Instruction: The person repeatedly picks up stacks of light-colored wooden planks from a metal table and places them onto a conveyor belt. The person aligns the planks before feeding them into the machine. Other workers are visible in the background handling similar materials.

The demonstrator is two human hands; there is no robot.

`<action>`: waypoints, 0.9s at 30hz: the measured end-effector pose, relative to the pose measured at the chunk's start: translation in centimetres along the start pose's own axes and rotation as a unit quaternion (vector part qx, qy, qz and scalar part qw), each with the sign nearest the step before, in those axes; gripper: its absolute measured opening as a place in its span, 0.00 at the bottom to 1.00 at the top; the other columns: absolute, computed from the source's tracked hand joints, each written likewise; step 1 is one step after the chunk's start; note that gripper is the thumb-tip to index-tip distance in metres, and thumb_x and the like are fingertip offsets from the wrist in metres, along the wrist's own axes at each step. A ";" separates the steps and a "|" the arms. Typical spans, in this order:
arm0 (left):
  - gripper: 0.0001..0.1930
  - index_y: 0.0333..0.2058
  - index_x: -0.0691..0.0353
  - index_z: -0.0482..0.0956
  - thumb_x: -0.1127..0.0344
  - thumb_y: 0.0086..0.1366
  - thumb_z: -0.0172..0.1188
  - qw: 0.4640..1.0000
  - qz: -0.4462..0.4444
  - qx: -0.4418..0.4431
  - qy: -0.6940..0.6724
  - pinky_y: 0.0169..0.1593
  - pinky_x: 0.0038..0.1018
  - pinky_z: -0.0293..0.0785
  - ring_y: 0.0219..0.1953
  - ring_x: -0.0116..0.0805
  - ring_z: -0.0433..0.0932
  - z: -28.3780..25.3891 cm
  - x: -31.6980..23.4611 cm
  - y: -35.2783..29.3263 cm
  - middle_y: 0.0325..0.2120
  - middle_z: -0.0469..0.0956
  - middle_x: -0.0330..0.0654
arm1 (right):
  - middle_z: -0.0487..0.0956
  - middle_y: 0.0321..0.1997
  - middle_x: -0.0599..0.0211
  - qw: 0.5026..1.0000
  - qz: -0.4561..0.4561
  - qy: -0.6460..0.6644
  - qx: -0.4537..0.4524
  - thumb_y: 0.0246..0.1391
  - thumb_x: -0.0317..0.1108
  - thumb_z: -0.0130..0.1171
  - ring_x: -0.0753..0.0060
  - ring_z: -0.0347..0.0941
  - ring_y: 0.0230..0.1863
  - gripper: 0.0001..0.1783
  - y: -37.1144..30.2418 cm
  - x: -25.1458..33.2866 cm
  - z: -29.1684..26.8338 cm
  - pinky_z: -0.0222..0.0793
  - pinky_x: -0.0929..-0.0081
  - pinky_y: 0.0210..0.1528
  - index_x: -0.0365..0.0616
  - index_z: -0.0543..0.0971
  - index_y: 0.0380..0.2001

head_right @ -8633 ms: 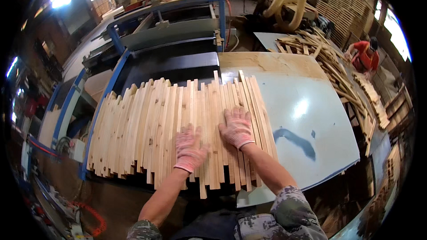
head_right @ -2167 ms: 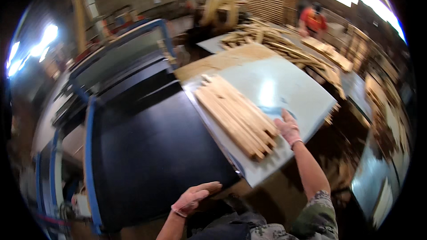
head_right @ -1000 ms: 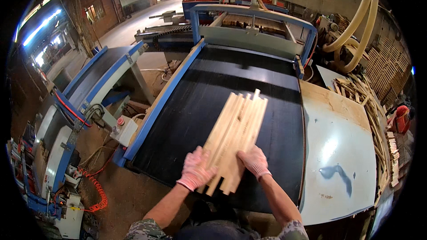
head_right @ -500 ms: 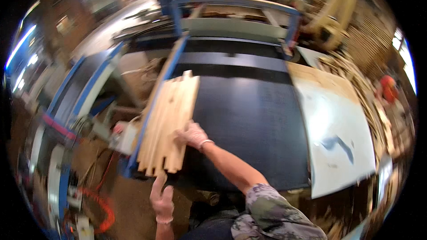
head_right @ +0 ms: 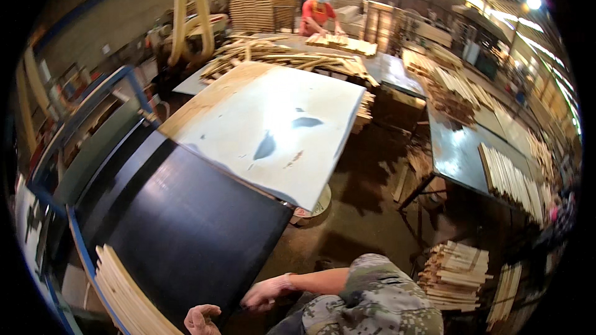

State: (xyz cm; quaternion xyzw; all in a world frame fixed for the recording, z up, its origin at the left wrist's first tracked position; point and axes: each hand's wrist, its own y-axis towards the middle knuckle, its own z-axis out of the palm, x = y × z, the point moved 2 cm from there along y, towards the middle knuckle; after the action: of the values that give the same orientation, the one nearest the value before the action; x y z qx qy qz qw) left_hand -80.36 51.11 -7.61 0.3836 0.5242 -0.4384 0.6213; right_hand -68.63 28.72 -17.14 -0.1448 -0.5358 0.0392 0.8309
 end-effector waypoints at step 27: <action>0.30 0.63 0.64 0.82 0.46 0.73 0.64 0.620 -0.109 0.685 0.367 0.65 0.36 0.77 0.61 0.47 0.85 65.4 18.6 -0.7 0.57 0.86 0.55 | 0.83 0.65 0.47 0.506 0.220 0.330 -0.766 0.67 0.53 0.58 0.49 0.80 0.64 0.31 -54.3 -45.9 3.0 0.74 0.57 0.65 0.39 0.84 0.61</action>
State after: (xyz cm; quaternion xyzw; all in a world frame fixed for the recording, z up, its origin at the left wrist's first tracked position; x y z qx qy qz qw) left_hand -59.15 -13.00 -15.73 0.7670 0.2947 -0.5577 -0.1175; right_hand -95.60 -32.61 -40.97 -0.8403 0.0054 -0.2561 0.4777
